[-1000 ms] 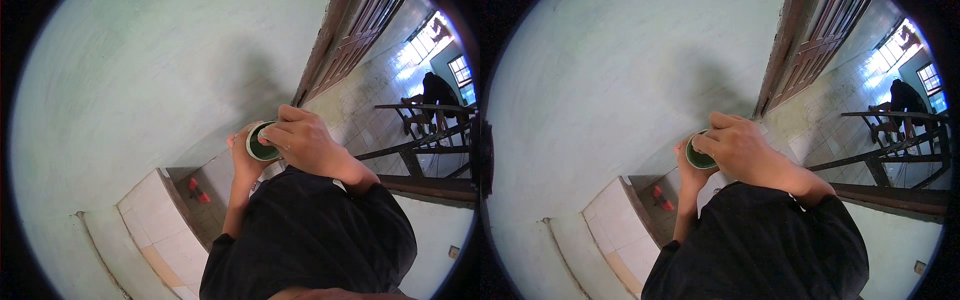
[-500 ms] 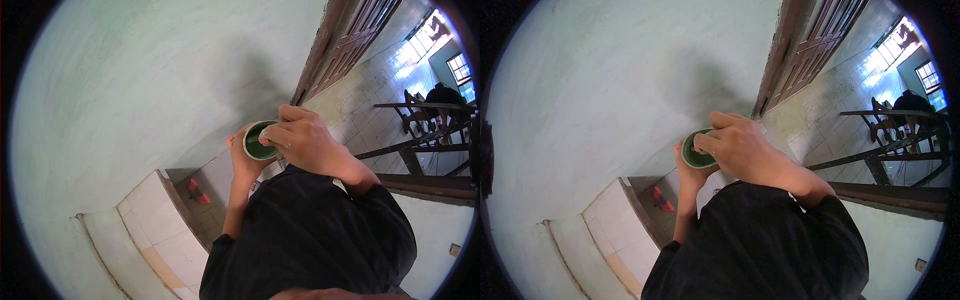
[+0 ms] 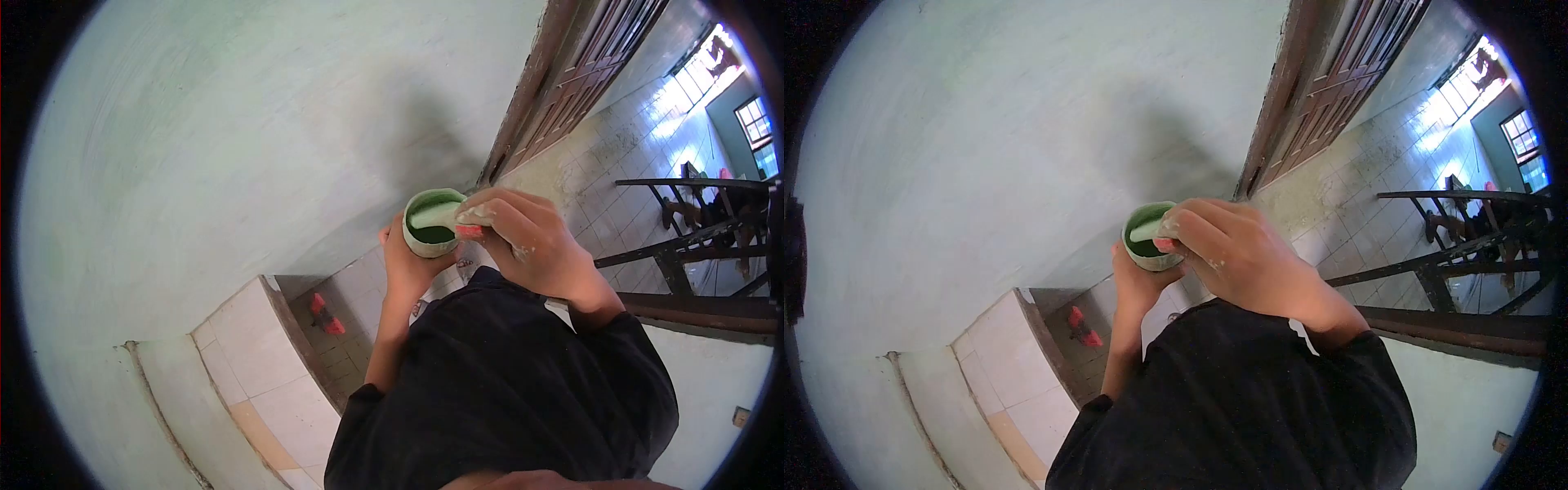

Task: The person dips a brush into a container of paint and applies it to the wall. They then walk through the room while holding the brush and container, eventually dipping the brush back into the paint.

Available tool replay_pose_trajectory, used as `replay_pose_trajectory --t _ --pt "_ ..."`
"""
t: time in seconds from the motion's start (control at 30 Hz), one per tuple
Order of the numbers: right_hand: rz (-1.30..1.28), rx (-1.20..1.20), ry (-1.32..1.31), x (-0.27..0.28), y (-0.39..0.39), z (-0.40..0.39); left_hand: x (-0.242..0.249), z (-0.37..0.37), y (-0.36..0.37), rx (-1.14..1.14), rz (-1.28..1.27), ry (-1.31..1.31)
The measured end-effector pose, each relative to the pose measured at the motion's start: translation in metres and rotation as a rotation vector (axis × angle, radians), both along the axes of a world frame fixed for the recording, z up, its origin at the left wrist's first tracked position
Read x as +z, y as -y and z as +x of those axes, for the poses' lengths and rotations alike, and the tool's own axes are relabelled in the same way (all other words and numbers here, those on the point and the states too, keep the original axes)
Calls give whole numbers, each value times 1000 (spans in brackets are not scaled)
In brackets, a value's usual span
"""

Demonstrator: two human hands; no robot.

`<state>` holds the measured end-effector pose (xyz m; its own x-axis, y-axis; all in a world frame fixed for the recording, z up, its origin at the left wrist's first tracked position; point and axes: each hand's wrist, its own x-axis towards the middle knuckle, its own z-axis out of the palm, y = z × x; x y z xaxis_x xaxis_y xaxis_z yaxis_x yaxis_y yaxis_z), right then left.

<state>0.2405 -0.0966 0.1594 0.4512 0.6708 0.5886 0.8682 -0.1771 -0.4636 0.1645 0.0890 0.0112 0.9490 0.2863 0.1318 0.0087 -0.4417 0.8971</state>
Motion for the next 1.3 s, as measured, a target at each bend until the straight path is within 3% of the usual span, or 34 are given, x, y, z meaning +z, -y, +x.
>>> replay_pose_trajectory --t 0.1,0.67,0.83,0.9,1.03,1.13,1.2,1.3 --pt "43 49 -88 -7 5 -6 0 2 -2 -4 -60 -26" --pt "226 2 143 -46 8 -14 -2 -2 0 49 -13 81" --pt "205 62 79 -49 8 -18 -6 3 1 -31 -217 83" --pt "187 32 29 -49 12 -24 4 4 15 -145 -239 101" --pt "167 -78 51 -52 27 -38 14 7 35 -127 -353 159" --pt "193 -157 61 -51 39 -48 11 11 42 -212 -313 121" --pt "214 -282 126 -51 48 -54 3 19 43 -291 -83 151" --pt "219 -426 186 -55 63 -63 8 27 57 -395 -115 122"
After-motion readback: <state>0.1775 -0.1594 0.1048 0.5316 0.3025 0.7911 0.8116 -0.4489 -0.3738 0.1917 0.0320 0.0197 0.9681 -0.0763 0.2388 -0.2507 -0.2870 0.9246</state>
